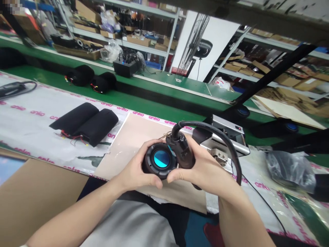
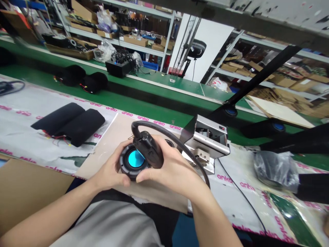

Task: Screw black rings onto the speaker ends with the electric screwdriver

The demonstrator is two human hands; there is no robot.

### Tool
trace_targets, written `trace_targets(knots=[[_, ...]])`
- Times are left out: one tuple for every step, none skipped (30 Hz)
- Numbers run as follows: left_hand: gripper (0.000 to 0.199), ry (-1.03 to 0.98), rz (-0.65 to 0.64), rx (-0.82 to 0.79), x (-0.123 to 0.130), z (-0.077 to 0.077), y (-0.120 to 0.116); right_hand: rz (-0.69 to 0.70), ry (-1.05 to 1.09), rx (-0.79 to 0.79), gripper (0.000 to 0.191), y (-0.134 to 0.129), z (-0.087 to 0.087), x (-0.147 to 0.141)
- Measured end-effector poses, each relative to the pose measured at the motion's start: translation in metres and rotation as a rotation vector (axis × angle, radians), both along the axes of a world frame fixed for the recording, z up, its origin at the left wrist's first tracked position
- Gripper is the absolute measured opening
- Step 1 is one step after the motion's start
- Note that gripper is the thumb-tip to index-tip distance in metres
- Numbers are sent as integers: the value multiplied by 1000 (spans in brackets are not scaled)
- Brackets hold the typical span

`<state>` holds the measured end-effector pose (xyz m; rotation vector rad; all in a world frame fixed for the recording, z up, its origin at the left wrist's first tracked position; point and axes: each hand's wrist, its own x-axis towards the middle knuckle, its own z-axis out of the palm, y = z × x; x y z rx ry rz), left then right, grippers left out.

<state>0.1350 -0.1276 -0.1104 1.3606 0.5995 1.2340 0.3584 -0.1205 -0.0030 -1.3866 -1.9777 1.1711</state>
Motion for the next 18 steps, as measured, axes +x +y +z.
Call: trace_targets(knots=[[112,27,8,4,0,0,0,-2,14,-9,91,0,-1,0],[118,65,24,14,0,0,-1,-5,24,-18,93,-1,-2,1],[121,107,45,28,0,1,-1,-8,27,-26,94,-1,-2,2],[121,147,64,45,0,1,-2,-9,19,-24,95,-1,-1,2],[118,176,77,59,0,2,-2,-7,3,-27,96,0,1,2],[115,193,84,72,0,2,-2,-7,-21,-34,95,0,3,2],[112,203,89,81,0,3,-2,-6,-53,-45,92,1,6,2],[111,212,91,85,0,3,-3,-3,-86,-59,89,2,10,1],[111,224,96,85,0,4,-3,8,-114,-71,85,3,14,-1],[112,238,102,81,0,4,-3,29,-131,-75,80,5,17,-2],[113,255,110,76,0,4,-3,57,-137,-72,74,6,21,-3],[114,269,118,68,0,3,-4,88,-136,-62,69,6,23,-4],[114,280,127,61,0,2,-4,114,-137,-48,67,6,24,-5],[114,285,138,56,1,1,-4,122,-150,-34,68,5,24,-6],[113,285,154,56,1,0,-5,107,-178,-22,71,3,23,-6],[112,282,168,59,2,-1,-5,77,-216,-16,75,1,22,-6],[110,279,176,63,2,-1,-5,43,-251,-11,78,-2,20,-6],[109,274,177,67,2,-1,-5,15,-273,-9,79,-5,18,-6]])
